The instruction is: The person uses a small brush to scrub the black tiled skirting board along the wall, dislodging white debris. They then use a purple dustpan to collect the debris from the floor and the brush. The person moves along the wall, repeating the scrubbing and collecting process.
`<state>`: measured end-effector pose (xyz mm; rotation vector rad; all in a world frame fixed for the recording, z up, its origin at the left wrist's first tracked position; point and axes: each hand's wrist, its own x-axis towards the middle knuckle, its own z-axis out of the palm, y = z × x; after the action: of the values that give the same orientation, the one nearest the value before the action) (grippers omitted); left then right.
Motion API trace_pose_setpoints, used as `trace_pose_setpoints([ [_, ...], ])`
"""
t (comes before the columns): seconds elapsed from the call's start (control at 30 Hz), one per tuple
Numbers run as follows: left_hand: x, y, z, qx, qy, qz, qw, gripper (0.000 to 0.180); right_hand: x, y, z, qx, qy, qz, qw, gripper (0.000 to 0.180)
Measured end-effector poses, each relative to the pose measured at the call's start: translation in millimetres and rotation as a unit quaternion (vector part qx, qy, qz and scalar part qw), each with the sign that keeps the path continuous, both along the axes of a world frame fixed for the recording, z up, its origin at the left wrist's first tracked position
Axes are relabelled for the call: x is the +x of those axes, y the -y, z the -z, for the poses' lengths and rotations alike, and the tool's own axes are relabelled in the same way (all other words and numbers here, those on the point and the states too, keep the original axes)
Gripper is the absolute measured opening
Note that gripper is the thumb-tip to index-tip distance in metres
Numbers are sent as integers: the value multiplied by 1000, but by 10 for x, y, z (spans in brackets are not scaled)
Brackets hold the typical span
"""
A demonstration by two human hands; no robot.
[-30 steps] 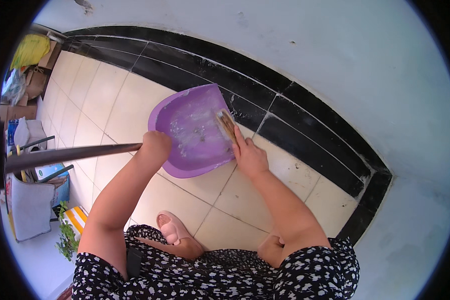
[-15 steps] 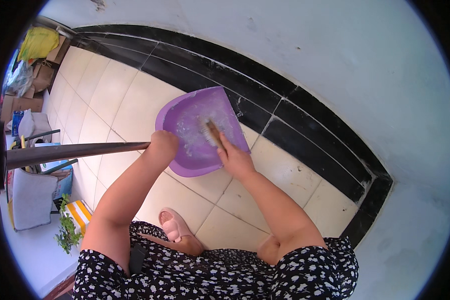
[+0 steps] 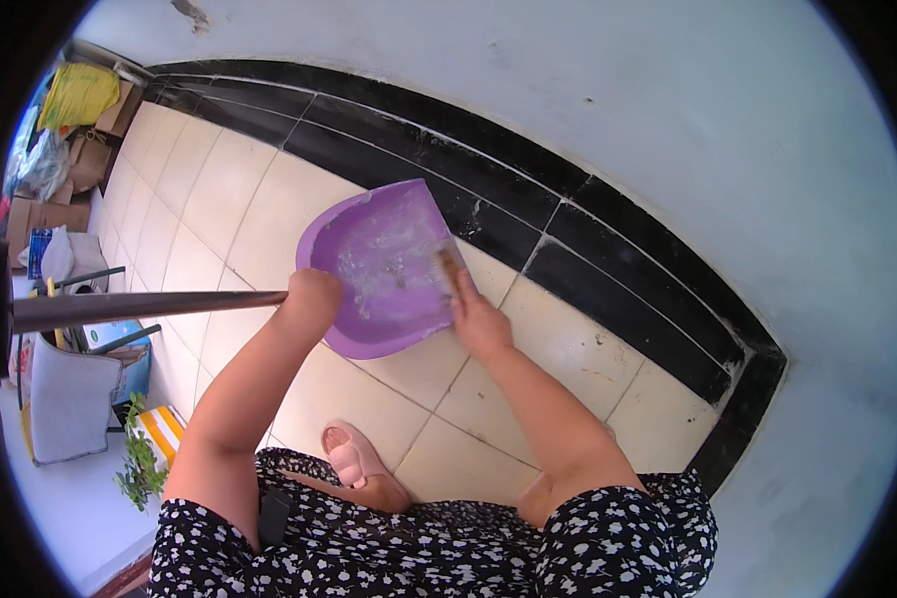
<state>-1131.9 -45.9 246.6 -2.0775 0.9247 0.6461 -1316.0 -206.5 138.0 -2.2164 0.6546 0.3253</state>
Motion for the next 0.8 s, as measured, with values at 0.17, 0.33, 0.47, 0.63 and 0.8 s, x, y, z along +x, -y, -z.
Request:
trace_pose_setpoints([
  [0.17, -8, -69, -6, -33, -9, 25, 999, 13, 162, 146, -246, 16, 62, -34, 997, 56],
  [0.33, -61, -10, -36, -26, -24, 20, 999, 13, 110, 1045, 131, -180, 26, 193, 964, 56],
  [0.47, -85, -6, -24, -24, -20, 9, 999, 12, 345, 856, 130, -68, -35, 104, 992, 57],
  [0.63, -85, -54, -29, -47, -12, 15, 999, 12, 425, 451, 5, -59, 187, -121, 973, 55],
  [0.8, -85, -14, -45, -43, -29, 8, 999, 11, 397, 1036, -106, -154, 41, 102, 982, 56],
])
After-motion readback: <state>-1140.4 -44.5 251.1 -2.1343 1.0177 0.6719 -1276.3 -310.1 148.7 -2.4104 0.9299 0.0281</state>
